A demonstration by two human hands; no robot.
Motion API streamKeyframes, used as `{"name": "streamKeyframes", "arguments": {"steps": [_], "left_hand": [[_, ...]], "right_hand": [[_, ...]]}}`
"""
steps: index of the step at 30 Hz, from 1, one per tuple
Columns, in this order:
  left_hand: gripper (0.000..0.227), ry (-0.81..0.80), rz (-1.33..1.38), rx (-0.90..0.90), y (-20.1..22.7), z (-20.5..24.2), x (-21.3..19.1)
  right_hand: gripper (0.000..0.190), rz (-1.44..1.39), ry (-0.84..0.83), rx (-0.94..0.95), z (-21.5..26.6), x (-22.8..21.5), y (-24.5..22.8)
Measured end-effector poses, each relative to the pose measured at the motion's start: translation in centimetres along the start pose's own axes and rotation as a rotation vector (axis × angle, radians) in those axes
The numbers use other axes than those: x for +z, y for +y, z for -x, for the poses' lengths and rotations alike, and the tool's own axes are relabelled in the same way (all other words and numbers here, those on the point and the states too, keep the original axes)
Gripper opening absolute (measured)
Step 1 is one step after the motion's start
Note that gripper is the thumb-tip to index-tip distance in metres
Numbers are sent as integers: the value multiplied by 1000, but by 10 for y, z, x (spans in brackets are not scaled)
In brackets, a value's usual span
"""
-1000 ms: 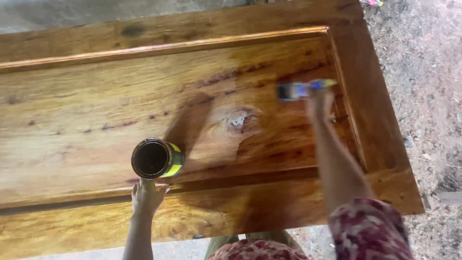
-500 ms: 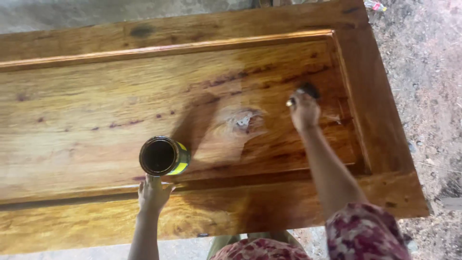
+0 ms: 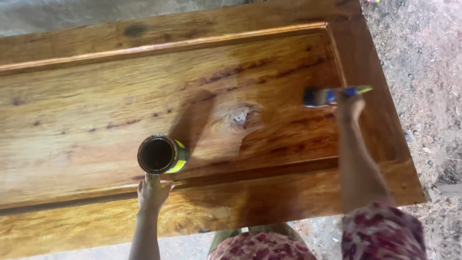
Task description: Applying a stain or paint to a wooden door using a brush.
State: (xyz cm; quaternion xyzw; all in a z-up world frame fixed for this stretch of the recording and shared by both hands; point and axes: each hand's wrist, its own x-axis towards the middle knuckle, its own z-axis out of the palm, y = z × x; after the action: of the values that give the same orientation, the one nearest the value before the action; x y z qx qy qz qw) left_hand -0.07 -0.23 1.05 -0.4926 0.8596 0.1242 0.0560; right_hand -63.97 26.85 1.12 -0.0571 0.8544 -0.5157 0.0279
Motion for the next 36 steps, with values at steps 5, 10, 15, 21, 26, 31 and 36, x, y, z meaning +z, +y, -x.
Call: {"name": "streamKeyframes", "arguments": {"steps": [5, 10, 15, 21, 26, 31, 36], "left_hand": [[88, 33, -43, 36, -4, -3, 8], [94, 63, 5, 57, -3, 0, 4], [94, 76, 11, 78, -7, 4, 5], [97, 50, -29, 78, -8, 2, 4], [93, 48, -41, 99, -8, 0, 5], [98, 30, -34, 100, -3, -2, -1], [96, 83, -6, 123, 0, 0, -3]], "right_hand": [[31, 536, 199, -533, -14, -54, 28], [25, -99, -100, -102, 81, -10, -8], [33, 853, 106, -682, 97, 14, 10], [21, 170, -160, -291, 86, 7, -20], [21, 279, -188, -264, 64, -15, -16], [20, 118, -263, -53, 71, -6, -38], [14, -88, -310, -165, 83, 40, -44]]}}
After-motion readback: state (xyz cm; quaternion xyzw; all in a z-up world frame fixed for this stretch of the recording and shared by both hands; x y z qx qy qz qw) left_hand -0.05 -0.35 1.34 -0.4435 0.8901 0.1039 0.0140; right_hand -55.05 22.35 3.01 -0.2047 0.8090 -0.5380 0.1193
